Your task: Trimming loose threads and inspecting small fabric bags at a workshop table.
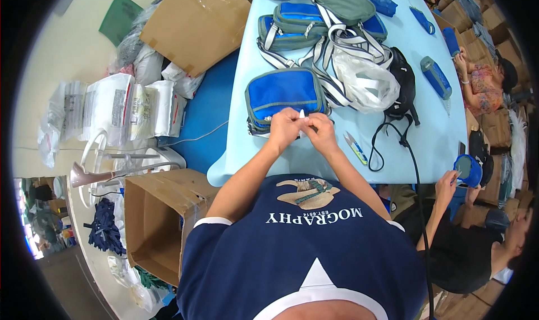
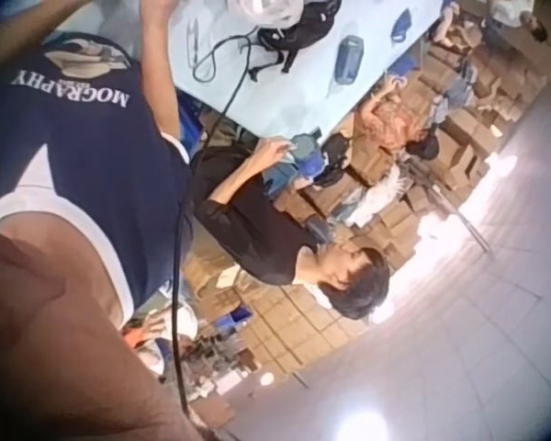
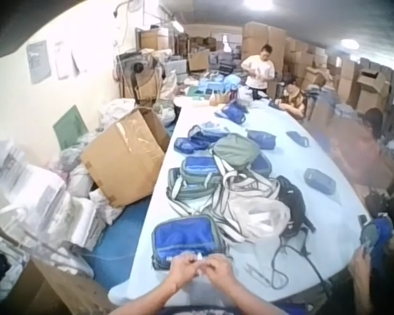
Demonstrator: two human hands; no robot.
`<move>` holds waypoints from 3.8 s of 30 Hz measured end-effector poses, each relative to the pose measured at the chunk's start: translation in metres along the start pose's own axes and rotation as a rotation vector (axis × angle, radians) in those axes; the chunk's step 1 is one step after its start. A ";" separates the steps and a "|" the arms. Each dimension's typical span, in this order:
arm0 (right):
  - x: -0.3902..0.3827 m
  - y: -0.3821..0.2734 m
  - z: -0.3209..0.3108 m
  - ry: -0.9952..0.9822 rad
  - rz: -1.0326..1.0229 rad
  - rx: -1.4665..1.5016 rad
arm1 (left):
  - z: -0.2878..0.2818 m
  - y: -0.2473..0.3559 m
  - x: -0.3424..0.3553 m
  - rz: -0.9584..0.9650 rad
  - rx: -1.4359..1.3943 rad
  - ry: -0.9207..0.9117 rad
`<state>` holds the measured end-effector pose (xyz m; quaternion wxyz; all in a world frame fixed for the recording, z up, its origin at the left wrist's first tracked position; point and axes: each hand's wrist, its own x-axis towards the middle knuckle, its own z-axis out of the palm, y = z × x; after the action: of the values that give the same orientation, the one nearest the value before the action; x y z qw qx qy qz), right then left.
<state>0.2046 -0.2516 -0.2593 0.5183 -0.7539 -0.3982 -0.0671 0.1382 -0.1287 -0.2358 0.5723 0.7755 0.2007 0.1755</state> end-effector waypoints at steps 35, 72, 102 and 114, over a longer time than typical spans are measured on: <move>0.003 0.051 0.012 -0.522 0.147 0.103 | -0.302 0.134 -0.268 -0.029 2.047 1.736; 0.016 -0.011 0.003 -0.755 0.065 0.292 | -0.020 -0.022 -0.092 -0.143 0.331 0.111; 0.001 -0.012 -0.004 -0.353 0.106 0.077 | -0.035 -0.031 -0.034 -0.266 0.009 -0.307; 0.004 -0.023 -0.009 -0.466 0.016 0.100 | -0.026 -0.019 -0.034 -0.145 -0.213 0.029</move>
<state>0.1950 -0.2539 -0.2367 0.4495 -0.7255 -0.5039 0.1326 0.0942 -0.1201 -0.2477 0.6596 0.6912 0.2447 0.1654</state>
